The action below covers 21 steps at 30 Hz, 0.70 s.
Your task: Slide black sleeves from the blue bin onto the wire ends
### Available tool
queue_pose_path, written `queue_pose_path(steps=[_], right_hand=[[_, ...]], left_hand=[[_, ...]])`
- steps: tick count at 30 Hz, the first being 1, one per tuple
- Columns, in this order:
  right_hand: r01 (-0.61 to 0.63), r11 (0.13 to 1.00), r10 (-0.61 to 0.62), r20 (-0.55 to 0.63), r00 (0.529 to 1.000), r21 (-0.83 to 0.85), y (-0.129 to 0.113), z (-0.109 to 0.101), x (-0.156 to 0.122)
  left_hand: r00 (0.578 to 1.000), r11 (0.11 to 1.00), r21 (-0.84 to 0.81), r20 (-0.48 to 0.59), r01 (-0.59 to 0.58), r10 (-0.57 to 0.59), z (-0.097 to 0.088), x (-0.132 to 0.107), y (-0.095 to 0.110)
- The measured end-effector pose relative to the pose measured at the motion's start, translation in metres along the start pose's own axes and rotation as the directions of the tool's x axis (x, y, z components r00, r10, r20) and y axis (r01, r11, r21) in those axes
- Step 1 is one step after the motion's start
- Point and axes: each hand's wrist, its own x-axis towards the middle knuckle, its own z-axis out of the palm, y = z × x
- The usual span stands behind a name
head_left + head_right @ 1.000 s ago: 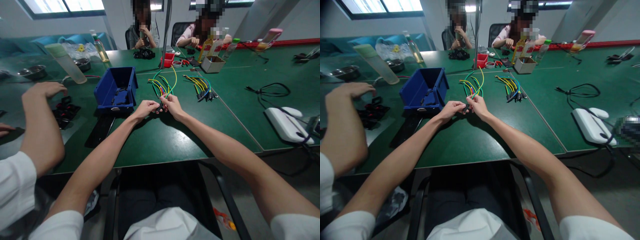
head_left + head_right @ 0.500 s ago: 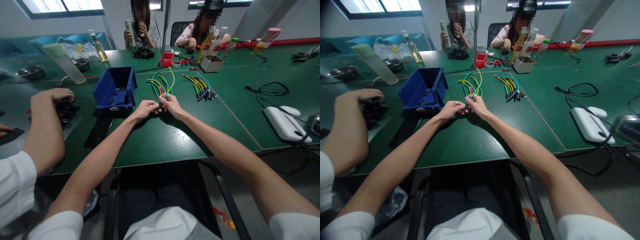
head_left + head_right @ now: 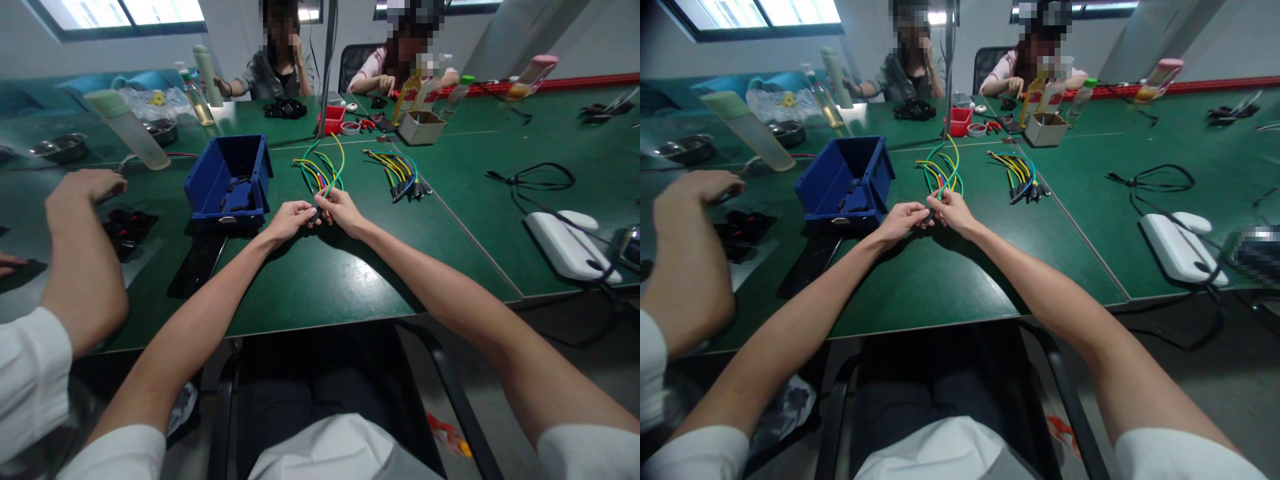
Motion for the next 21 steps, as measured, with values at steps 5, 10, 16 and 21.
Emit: queue_pose_path(steps=[5,10,16,21], right_hand=[[-0.005,1.0,0.005,-0.032,0.999,0.003,0.0001,0.0009,-0.0012],[-0.026,1.0,0.026,-0.05,0.998,-0.002,0.0009,0.0012,-0.0008],[-0.016,1.0,0.016,-0.021,1.0,-0.005,0.0021,0.0008,-0.0002],[0.012,0.993,-0.016,-0.039,0.999,-0.114,-0.0028,0.0031,-0.0053]], left_hand=[[1.0,1.0,-0.008,0.013,-0.003,0.003,0.0001,-0.0007,0.0009],[1.0,1.0,-0.008,0.024,0.007,-0.007,-0.0007,0.0002,0.0005],[1.0,1.0,0.009,0.019,0.004,-0.004,0.0003,0.001,0.0001],[1.0,1.0,0.014,0.001,0.011,-0.011,-0.0013,0.0016,-0.0014]])
